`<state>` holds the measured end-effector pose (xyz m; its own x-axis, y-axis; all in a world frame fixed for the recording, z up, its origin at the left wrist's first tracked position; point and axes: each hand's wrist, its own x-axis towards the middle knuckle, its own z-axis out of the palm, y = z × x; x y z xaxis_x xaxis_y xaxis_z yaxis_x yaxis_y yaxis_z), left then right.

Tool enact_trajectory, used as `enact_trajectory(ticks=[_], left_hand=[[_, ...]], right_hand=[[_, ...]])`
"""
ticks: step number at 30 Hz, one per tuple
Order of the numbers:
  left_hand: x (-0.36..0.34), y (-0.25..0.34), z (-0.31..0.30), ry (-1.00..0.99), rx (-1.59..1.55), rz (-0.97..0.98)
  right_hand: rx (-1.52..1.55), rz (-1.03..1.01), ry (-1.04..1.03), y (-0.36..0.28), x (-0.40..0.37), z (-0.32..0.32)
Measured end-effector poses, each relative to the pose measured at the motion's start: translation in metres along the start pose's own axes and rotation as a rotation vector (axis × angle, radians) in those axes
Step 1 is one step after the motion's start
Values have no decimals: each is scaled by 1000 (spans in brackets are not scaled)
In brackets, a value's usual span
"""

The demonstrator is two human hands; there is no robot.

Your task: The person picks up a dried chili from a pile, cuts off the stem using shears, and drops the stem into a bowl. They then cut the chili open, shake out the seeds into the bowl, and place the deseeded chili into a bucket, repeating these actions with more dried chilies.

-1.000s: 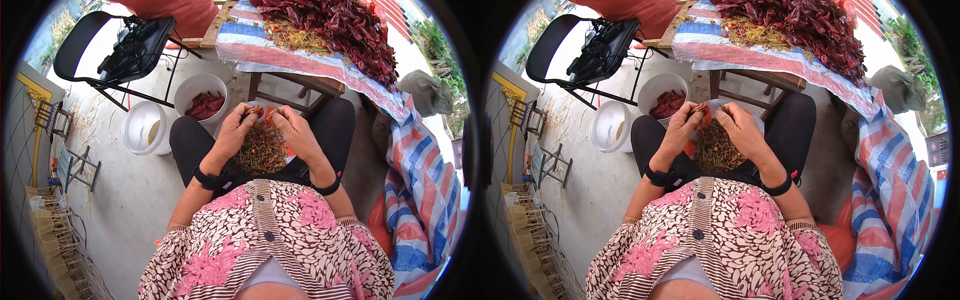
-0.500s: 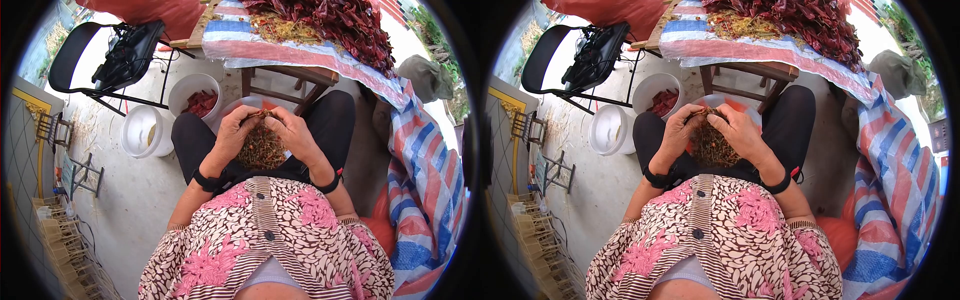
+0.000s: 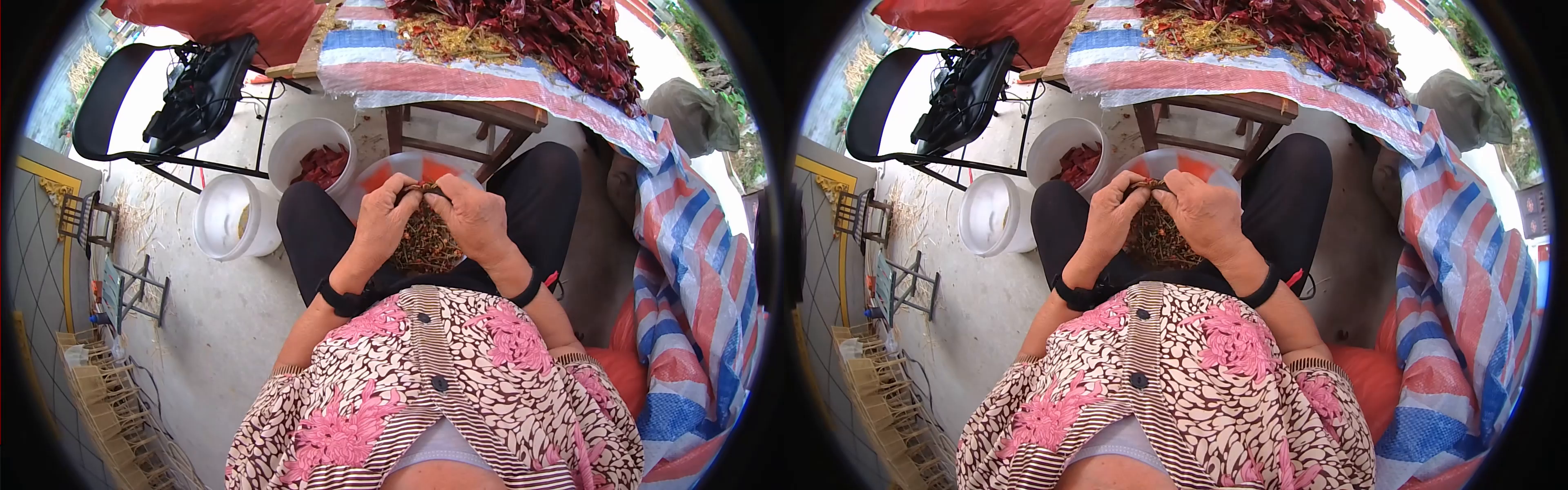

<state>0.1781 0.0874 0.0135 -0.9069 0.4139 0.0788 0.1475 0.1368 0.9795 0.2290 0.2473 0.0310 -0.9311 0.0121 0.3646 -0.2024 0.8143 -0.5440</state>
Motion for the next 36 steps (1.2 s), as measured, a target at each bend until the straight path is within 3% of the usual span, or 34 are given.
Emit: enact_trajectory(ticks=[4, 5, 8, 10, 13, 16, 19, 22, 23, 25, 29, 30, 33, 34, 36], left_hand=[[1, -6, -6, -49, -416, -323], [1, -2, -7, -63, -517, -409], [4, -25, 1, 6, -336, -210], [2, -12, 5, 92, -15, -60], [-1, -6, 11, 174, 271, 48], [0, -4, 13, 217, 369, 85], [0, -3, 14, 246, 477, 99], [11, -39, -18, 334, 587, -37], [17, -52, -27, 378, 613, -107], [25, -31, -36, 359, 431, -31], [39, -31, -54, 428, 273, -57], [46, -38, -63, 457, 426, -69], [72, -83, -96, 552, 596, -20], [74, -97, -107, 551, 620, -43], [93, -112, -126, 551, 648, -48]], right_hand=[[-25, -92, 46, 7, -5, 12], [120, -29, 17, 10, -7, 17], [576, 164, -79, 22, -12, 38], [913, 300, -164, 26, -13, 45], [1071, 325, -159, 22, -14, 43], [904, 262, -116, 18, -13, 38], [1196, 359, -119, 12, -13, 41], [831, 232, -91, -3, -18, 20], [844, 268, -92, 1, -18, 17], [889, 345, -66, 9, -14, 23], [1239, 625, -336, 14, -5, 30], [1258, 723, -451, 13, -5, 32], [998, 863, -653, 15, -12, 42], [848, 804, -659, 13, -12, 43], [439, 433, -490, 37, -27, 69]])
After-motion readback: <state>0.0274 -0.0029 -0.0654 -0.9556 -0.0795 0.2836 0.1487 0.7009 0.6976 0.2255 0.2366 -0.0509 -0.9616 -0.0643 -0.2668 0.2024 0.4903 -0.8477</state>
